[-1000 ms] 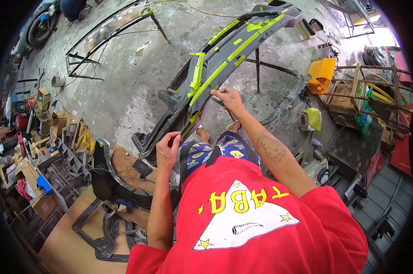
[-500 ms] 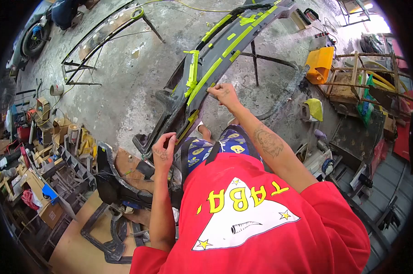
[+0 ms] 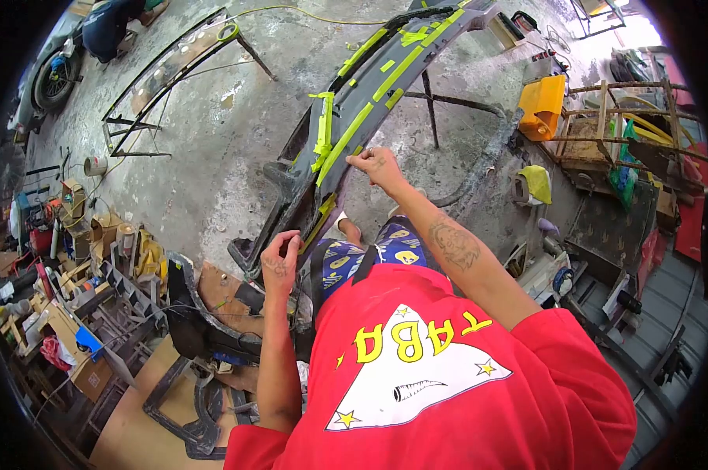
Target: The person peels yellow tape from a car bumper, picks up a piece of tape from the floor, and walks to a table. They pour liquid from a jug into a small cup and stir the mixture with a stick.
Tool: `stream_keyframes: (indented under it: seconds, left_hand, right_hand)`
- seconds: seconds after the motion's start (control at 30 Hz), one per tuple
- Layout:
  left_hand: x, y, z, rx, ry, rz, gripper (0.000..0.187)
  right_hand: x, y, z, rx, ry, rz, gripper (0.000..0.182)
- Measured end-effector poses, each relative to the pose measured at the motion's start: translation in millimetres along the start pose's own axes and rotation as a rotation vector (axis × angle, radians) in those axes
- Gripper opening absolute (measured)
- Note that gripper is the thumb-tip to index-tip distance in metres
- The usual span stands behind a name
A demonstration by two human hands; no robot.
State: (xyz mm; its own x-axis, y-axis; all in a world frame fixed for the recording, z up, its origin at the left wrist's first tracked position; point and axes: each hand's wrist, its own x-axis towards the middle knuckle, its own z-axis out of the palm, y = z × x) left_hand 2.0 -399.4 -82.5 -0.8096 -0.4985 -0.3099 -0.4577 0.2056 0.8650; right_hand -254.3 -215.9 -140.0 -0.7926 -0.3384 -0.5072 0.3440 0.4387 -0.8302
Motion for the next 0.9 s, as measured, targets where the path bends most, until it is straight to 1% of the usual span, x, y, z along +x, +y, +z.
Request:
stream_keyframes:
  seconds: [0.1,0.27,0.7,0.77,0.83,0.9]
  left_hand:
    - [-1,1,-1,-0.029,0.008,-0.017,0.020]
    - [-2,2,-3,-0.044,0.010,-0.026,0.020]
    - [0,-4,-8,-0.017,0.002,-0.036,0.021]
    - [2,-5,-7,-0.011,0.005,-0.024,0.021]
    - [5,-5,-6,-0.003,0.012,-0.015,0.020]
    - [11,-7,-6,0.042,0.076,0.043,0.019]
  right_hand:
    - [4,3,1,-0.044,-0.039,0.012,0.041]
    - [9,7,2,-0.049,-0.060,0.006,0.038]
    - [9,8,3,-0.050,-0.047,-0.021,0.035]
    - [10,8,4,-0.020,-0.030,-0.025,0.031]
    - [12,12,4,-0.022,-0.032,-0.027,0.031]
    - [13,12,6,-0.016,-0.048,-0.031,0.031]
